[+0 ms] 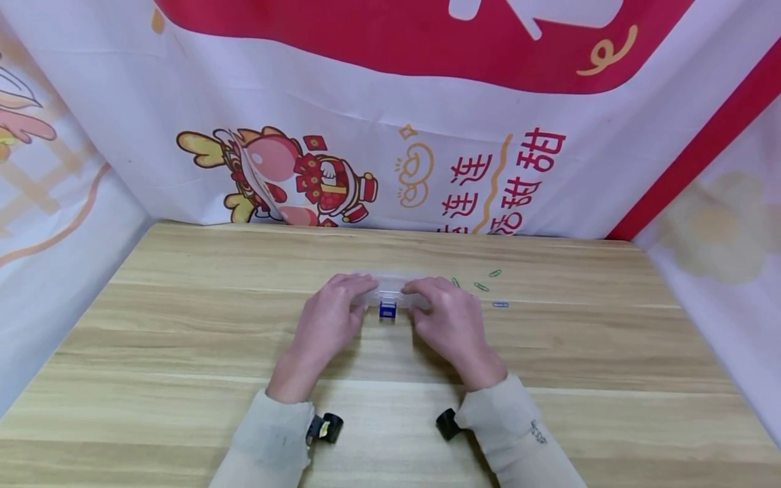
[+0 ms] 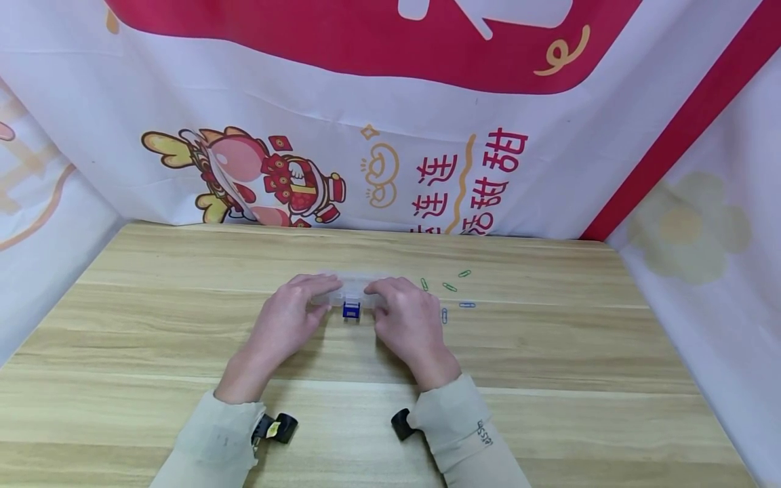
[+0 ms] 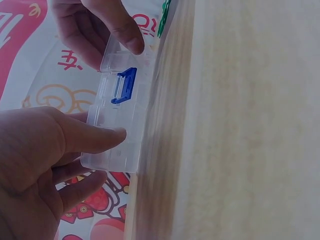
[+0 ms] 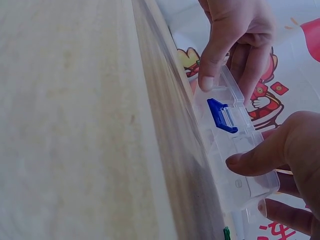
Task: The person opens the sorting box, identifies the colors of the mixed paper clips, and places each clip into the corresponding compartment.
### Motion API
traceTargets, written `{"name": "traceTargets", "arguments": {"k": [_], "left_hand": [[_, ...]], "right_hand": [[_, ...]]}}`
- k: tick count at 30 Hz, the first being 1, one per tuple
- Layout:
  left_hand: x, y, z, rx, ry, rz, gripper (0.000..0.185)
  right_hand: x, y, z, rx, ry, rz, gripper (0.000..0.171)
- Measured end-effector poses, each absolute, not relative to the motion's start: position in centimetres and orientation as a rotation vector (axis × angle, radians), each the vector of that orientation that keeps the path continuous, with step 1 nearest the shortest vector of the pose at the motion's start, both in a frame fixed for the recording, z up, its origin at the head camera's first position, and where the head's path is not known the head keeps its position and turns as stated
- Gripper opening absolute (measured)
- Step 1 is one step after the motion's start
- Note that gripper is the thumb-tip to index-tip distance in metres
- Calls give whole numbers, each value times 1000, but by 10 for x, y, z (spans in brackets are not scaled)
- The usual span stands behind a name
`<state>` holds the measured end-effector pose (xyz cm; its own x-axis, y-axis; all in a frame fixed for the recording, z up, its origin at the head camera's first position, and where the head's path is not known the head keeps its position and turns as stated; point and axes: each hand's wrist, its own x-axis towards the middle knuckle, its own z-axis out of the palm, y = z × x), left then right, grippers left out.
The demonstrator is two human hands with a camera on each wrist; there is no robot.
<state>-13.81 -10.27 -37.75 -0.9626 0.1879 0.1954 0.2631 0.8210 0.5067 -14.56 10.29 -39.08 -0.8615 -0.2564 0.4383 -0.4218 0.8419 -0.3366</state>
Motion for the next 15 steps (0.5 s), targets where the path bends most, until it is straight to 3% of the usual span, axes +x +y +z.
{"name": "traceTargets", "arguments": {"k": [15], "left_hand": [[-139,-103,-381,-321,-2876,-871,49]], "right_hand": [[-146,104,-392,505,-2660,597,27]]}}
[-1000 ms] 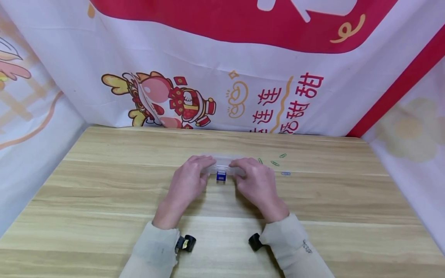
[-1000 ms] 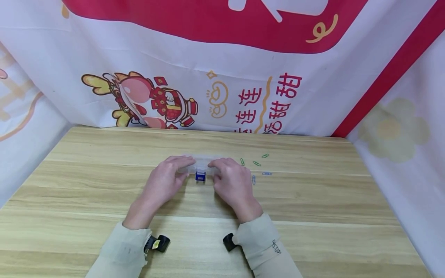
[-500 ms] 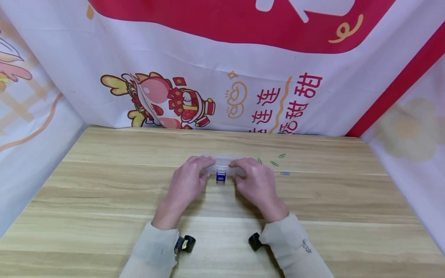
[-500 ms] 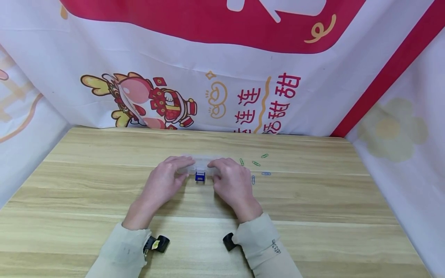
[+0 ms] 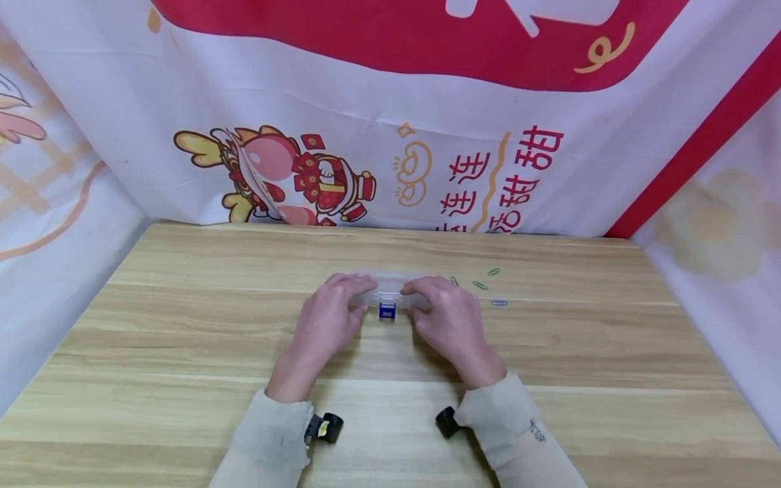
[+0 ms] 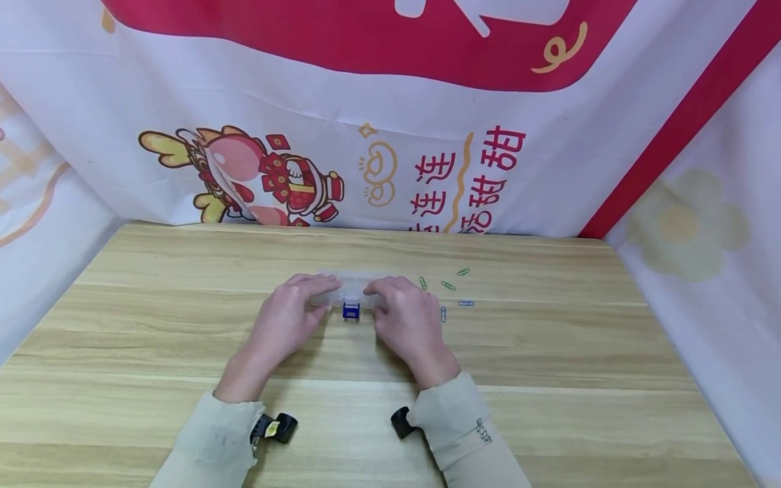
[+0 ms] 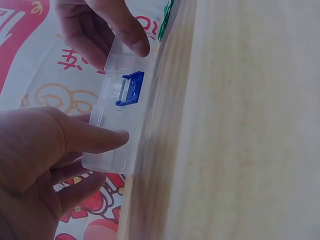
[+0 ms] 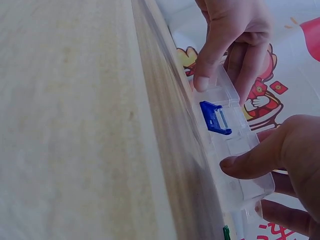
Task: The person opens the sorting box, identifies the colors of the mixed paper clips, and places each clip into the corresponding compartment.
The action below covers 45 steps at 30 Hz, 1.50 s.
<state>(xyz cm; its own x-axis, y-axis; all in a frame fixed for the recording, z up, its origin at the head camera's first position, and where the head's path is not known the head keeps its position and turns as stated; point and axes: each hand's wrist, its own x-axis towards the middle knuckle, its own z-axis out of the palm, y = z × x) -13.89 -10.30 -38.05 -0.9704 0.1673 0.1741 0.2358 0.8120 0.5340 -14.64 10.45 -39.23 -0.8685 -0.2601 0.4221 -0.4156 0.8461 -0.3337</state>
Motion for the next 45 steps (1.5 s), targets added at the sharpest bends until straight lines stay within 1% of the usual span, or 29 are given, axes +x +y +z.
{"name": "traceTargets", "arguments": {"k": [6,27,33,37,45], "left_hand": [[-140,-102,-380,-292,-2877,-938,39],[-141,-102,-384,-268,-2860,-951,37],[-142,-102,-385,-202,-2880,-1023,37],[-142,-103,-385,-173,-2878,-1077,44],[-149,-111,-394,-214,-2785,-1253,65]], "right_hand": [[-148,106,-393,543,-2654,583,19],[-149,109,-393,553,-2681,587,19],[-149,110,-393,555,-2695,604,19],[-148,111,-393,557,-2694,620,20],[-148,111,-394,551,-2707,620,18]]}}
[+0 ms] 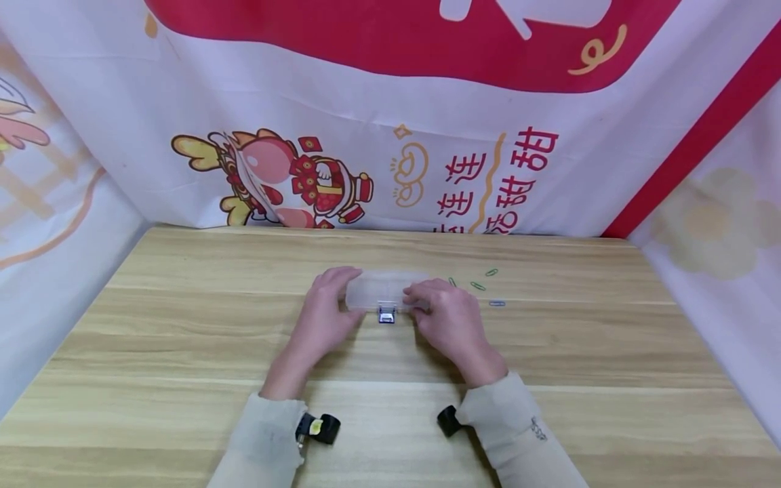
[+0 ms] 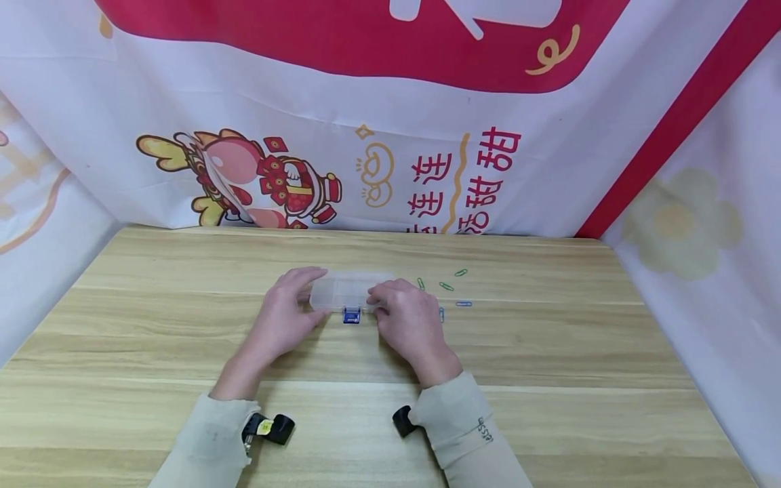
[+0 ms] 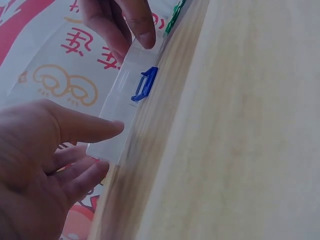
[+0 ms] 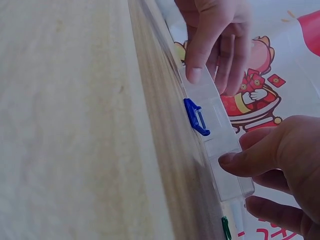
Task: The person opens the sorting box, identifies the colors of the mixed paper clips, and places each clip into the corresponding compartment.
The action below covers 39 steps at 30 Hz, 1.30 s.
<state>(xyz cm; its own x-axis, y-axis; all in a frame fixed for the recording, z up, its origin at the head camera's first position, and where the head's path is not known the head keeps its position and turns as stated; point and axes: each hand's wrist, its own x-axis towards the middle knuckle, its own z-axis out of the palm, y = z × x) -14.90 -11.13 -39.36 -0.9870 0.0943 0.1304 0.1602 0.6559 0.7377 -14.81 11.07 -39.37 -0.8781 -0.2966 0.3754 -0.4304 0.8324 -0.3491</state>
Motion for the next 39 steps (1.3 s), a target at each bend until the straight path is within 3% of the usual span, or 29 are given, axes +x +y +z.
{"name": "traceTargets", "arguments": {"k": [8,39], "left_hand": [[-153,-119,-404,-116,-2810,-1521,83],[-156,-129,-416,-55,-2736,-1747,80]], "right_hand": [[-148,111,-394,559,-2696,626,18],[-150,115,-394,562,-2678,804,15]]}}
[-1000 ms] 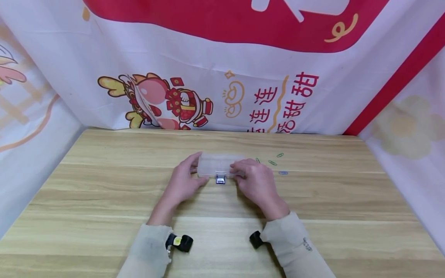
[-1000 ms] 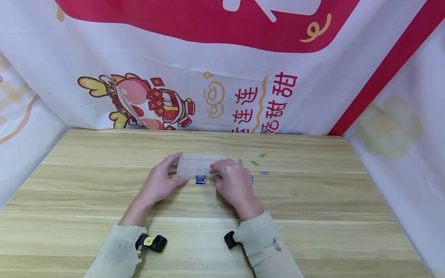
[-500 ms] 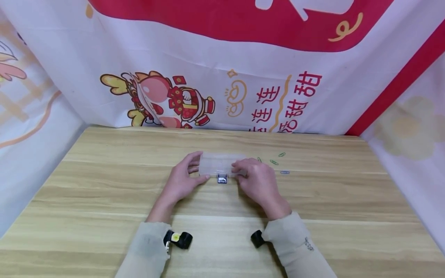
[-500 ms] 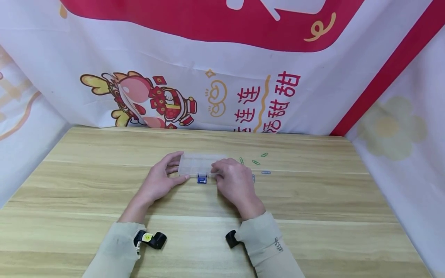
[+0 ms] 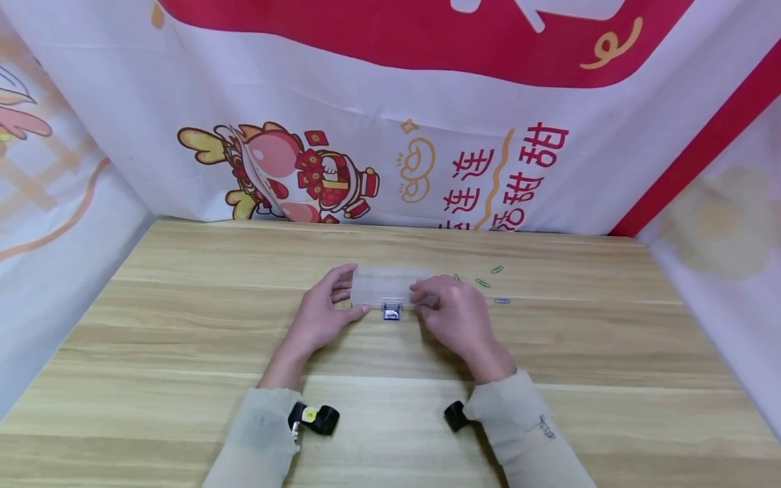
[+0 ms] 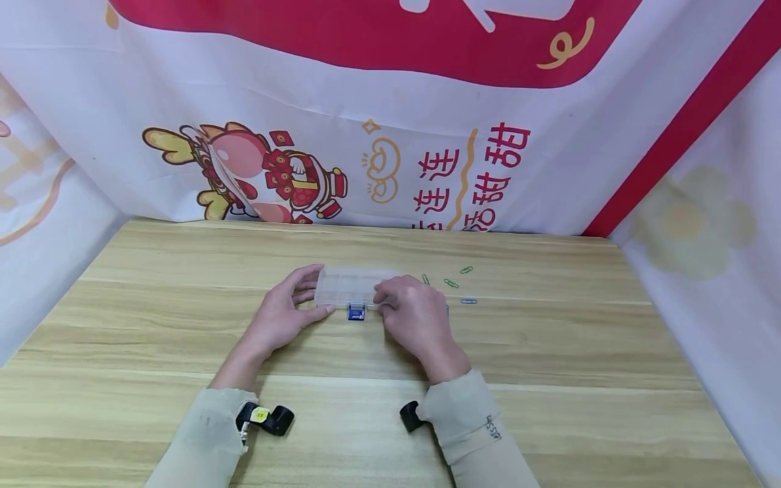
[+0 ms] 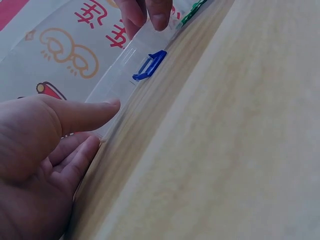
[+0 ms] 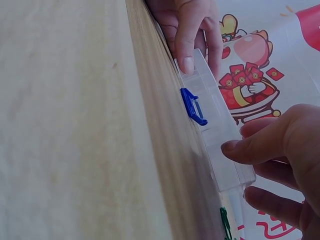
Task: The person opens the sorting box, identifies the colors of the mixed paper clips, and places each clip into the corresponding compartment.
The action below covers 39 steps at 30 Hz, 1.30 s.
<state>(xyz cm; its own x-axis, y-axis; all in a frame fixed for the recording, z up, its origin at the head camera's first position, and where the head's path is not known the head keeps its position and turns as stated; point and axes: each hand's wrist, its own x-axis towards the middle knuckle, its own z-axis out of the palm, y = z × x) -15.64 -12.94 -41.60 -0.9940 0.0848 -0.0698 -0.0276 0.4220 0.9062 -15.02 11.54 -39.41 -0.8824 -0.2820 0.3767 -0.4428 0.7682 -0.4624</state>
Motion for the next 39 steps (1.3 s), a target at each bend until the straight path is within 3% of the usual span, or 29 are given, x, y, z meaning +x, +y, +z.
{"name": "traceTargets", "arguments": {"k": [13,23,39], "left_hand": [[-157,-131,-415,11,2551,1619,84],[-156,-130,-414,11,2543,1637,83],[-155,-131,-415,2,2536,1661,74]], "right_hand": [[-154,120,-392,500,-2424,965,14],[-168,123,-390,148,-2348,1129,10],[-186,112,-394,-126,-2456,1232,9]]}}
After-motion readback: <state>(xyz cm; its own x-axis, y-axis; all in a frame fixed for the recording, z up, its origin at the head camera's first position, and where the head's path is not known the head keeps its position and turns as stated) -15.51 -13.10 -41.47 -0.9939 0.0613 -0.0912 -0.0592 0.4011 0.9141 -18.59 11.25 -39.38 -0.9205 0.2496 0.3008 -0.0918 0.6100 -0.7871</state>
